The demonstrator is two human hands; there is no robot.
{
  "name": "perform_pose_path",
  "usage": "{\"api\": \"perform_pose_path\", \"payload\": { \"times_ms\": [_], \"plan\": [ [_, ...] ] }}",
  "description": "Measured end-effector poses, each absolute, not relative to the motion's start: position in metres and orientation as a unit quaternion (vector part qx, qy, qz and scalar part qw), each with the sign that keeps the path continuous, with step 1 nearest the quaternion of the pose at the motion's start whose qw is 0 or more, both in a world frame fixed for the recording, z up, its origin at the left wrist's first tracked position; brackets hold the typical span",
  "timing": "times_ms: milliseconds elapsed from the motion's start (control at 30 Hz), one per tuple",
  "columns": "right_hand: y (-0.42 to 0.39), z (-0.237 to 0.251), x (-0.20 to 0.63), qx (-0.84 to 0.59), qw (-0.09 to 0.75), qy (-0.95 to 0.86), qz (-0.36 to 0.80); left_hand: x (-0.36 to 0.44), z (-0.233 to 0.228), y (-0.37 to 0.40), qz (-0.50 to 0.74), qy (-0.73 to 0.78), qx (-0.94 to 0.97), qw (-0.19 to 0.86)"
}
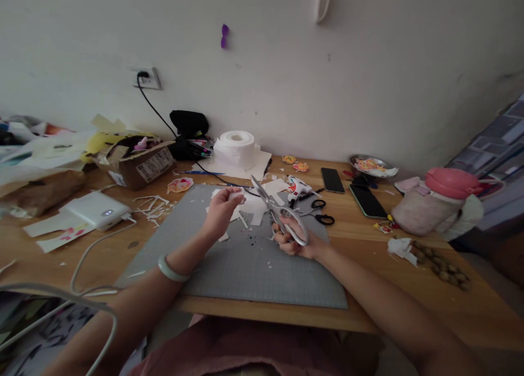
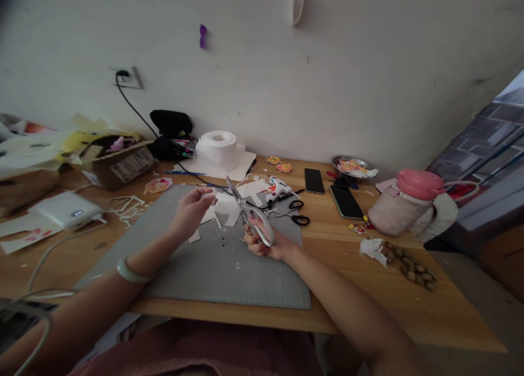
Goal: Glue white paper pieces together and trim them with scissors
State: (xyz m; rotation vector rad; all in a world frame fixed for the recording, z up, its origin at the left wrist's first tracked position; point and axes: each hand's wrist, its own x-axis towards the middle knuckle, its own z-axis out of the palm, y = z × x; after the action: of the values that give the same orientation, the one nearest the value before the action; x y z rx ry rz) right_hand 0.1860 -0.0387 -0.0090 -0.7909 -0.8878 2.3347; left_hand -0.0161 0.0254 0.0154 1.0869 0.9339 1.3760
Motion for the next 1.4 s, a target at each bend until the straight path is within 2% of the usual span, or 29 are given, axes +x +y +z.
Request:
{"api": "perform_pose_path", "payload": {
  "times_ms": [367,1400],
  "plan": [
    [-0.0393,-0.0133,0.1895,-0.239,0.230,-0.333,0.883,-0.0174,0.0161,0.0258,0.580,0.373,0.469,0.552],
    [-0.0396,-0.0040,0.1875,-0.276,0.225,-0.348,0.867,-0.0185,0.0133,0.0269,0.562,0.388,0.518,0.515]
  ]
}}
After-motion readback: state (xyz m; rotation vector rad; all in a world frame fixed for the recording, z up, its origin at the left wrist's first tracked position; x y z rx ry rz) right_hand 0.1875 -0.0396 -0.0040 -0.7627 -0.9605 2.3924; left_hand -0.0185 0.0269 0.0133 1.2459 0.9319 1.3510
